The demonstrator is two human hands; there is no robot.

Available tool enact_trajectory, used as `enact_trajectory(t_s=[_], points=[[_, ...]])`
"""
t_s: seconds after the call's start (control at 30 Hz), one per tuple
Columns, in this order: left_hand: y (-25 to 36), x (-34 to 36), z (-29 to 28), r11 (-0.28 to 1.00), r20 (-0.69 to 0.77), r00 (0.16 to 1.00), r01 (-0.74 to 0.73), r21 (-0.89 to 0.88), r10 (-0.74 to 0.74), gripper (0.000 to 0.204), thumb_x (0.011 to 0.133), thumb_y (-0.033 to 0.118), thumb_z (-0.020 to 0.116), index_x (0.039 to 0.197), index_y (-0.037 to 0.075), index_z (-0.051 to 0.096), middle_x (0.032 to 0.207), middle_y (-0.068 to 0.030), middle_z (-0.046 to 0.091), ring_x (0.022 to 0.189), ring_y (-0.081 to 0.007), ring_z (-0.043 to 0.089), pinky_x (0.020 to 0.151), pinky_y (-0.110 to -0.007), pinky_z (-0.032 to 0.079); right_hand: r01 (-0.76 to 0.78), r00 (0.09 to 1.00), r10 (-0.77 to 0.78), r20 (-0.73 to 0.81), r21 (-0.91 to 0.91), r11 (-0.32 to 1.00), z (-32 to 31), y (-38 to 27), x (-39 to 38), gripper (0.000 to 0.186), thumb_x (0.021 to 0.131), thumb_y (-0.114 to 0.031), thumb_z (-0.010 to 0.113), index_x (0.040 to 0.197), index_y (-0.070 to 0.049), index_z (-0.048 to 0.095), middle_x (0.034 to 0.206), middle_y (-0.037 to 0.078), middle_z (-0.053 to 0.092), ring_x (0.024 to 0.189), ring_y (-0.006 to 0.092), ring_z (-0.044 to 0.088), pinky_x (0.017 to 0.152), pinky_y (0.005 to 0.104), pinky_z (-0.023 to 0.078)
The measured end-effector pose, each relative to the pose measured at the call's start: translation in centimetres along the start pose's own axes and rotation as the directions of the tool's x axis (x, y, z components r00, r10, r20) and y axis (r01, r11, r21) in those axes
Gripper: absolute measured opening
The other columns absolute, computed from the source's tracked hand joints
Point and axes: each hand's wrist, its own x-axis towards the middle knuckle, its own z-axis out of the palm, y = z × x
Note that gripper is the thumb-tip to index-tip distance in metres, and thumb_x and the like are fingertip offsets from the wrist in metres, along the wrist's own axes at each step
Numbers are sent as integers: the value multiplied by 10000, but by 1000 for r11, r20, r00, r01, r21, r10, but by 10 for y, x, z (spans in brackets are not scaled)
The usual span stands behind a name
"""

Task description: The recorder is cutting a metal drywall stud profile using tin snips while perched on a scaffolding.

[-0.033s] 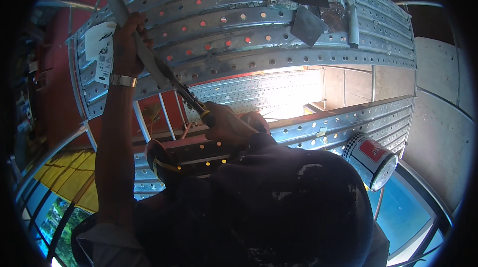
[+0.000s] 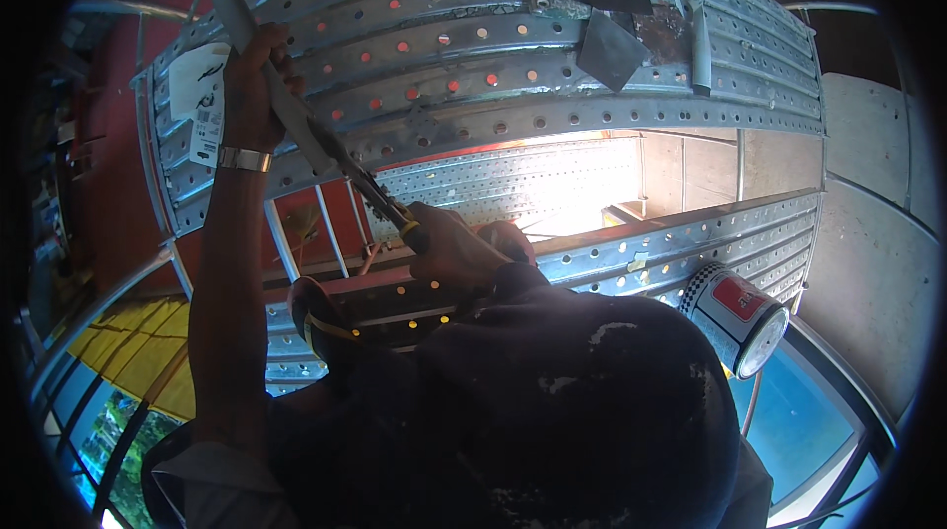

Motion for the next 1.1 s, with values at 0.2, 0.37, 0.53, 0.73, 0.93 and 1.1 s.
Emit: enact_trajectory(t_s=[0.2, 0.37, 0.53, 0.73, 0.93, 1.1], points=[[-2, -5, 5, 1000, 9, 1000, 18, -25, -17, 190, 793, 191, 709, 831, 121, 536, 679, 37, 445, 563, -61, 425, 476, -240, 373, 136, 991, -136, -11, 16, 991, 10, 13, 5, 573, 638, -48, 674, 1180, 41, 513, 954, 154, 636, 931, 232, 623, 820, 357, 483], [-8, -4, 5, 998, -19, 1000, -10, -57, 9, 200, 799, 213, 722, 822, 121, 547, 686, 35, 460, 558, -64, 432, 472, -242, 377, 125, 991, -124, -43, 19, 992, 11, 13, 6, 505, 649, -63, 665, 1126, 39, 534, 906, 133, 627, 860, 208, 608, 769, 347, 478], [-12, -3, 10, 999, -50, 998, -49, 15, 49, 215, 797, 224, 730, 848, 123, 548, 686, 31, 462, 533, -67, 440, 458, -236, 380, 104, 993, -101, -55, 54, 993, 17, 17, 7, 337, 665, -84, 655, 969, 11, 545, 805, 72, 578, 746, 144, 544, 656, 313, 433], [-14, -11, 12, 999, -68, 998, -17, -27, 16, 239, 798, 223, 729, 897, 120, 536, 686, 32, 459, 532, -63, 439, 461, -234, 385, 161, 982, -122, -147, 291, 943, 47, 16, 5, 252, 676, -88, 654, 888, -9, 540, 729, 43, 548, 673, 113, 512, 600, 301, 402], [-17, -9, 13, 1000, -61, 998, -8, -14, 7, 252, 794, 212, 730, 905, 129, 520, 693, 31, 455, 556, -61, 450, 469, -235, 389, 202, 977, -164, -139, 332, 921, 51, 19, 8, 233, 671, -92, 657, 861, -14, 546, 709, 32, 552, 648, 110, 515, 592, 301, 406], [-23, -11, 15, 999, -106, 993, -43, -8, 42, 278, 781, 225, 740, 909, 134, 512, 712, 29, 452, 577, -66, 457, 475, -238, 391, 97, 995, -76, -63, 481, 871, 49, 20, 12, 225, 771, -155, 686, 896, -8, 571, 760, 33, 565, 685, 118, 524, 620, 305, 413]])
